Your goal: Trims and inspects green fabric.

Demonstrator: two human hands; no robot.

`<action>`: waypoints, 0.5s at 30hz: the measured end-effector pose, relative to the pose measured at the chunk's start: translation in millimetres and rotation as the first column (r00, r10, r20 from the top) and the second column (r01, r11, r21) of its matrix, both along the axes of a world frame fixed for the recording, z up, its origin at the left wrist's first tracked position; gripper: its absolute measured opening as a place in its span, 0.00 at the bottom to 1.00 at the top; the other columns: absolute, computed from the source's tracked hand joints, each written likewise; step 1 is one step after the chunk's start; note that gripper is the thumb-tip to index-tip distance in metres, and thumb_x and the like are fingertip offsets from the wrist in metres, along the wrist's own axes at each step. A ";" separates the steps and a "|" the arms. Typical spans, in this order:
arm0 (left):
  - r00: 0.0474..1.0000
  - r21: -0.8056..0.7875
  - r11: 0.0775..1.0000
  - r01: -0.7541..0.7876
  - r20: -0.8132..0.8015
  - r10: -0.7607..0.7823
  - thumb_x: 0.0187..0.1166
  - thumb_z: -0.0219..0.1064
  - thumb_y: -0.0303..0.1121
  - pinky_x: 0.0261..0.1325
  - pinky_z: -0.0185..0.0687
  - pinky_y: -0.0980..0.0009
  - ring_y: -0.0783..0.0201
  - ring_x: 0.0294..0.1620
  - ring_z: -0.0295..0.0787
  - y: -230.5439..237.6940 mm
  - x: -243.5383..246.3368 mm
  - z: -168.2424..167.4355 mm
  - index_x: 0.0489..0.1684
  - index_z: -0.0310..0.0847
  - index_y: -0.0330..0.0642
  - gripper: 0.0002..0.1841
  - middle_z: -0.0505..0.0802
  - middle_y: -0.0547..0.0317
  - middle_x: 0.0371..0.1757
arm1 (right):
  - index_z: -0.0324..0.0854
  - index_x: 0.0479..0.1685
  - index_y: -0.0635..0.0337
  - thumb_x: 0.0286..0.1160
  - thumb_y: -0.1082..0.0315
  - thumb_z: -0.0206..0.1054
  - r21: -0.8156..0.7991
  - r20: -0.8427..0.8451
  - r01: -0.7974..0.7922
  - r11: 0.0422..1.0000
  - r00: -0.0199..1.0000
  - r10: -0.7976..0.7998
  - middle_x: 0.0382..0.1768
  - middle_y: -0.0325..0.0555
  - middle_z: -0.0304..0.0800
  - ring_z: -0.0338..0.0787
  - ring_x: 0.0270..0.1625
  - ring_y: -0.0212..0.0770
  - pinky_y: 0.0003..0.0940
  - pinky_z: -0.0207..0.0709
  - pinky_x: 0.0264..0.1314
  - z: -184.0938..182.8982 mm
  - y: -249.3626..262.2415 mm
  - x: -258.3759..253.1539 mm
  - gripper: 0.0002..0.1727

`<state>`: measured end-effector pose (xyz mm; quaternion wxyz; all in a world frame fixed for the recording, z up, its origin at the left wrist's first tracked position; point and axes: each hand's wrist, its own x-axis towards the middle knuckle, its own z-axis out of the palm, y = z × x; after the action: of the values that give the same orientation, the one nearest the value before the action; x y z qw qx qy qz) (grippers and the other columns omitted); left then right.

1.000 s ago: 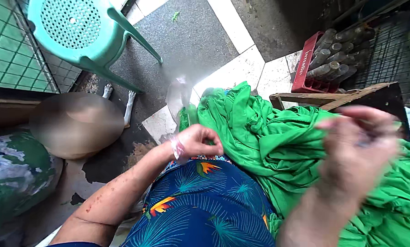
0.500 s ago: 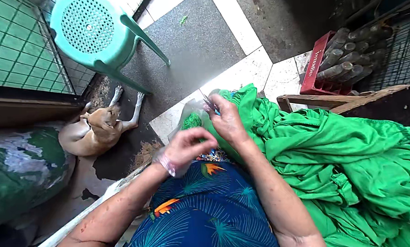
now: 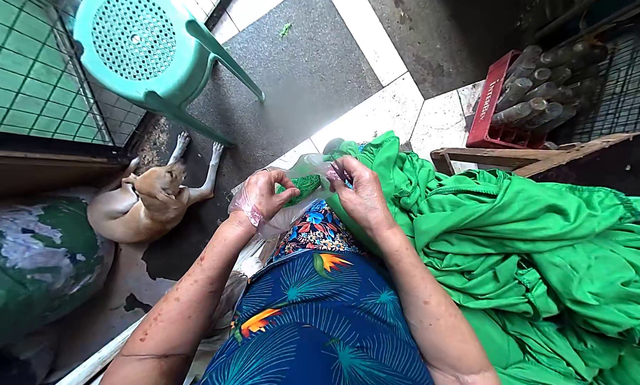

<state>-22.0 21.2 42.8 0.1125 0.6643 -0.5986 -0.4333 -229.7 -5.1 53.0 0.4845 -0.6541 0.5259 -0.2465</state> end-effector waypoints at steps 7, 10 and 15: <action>0.994 -0.066 0.998 0.007 -0.105 -0.014 0.75 0.75 0.31 0.53 0.81 0.49 0.56 0.41 0.89 2.5 5.7 -2.3 0.49 0.89 0.32 0.12 0.93 0.49 0.38 | 0.75 0.74 0.71 0.79 0.70 0.69 0.149 -0.041 0.075 0.986 0.997 -0.069 0.63 0.63 0.87 0.89 0.63 0.50 0.45 0.81 0.67 -5.5 -18.4 -35.5 0.25; 0.981 -0.037 0.996 0.087 -0.171 -0.092 0.76 0.71 0.23 0.66 0.84 0.52 0.52 0.54 0.93 -0.6 9.5 -8.4 0.59 0.86 0.30 0.15 0.94 0.41 0.52 | 0.78 0.68 0.73 0.84 0.72 0.62 0.159 -0.128 0.288 0.944 0.955 -0.269 0.59 0.63 0.88 0.89 0.60 0.48 0.43 0.78 0.67 -30.2 -19.0 -55.2 0.18; 0.956 -0.027 0.987 0.156 -0.246 -0.158 0.73 0.76 0.28 0.44 0.84 0.58 0.61 0.32 0.88 5.8 -3.8 -12.5 0.54 0.88 0.34 0.14 0.92 0.51 0.32 | 0.83 0.59 0.73 0.82 0.74 0.64 0.150 -0.255 0.346 0.926 0.918 -0.302 0.52 0.63 0.91 0.91 0.55 0.52 0.48 0.80 0.64 -53.5 -9.9 -56.7 0.13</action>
<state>-25.7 27.0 30.2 0.1538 0.5551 -0.6326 -0.5178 -286.4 -15.0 -0.4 0.4343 -0.5315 0.7006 -0.1950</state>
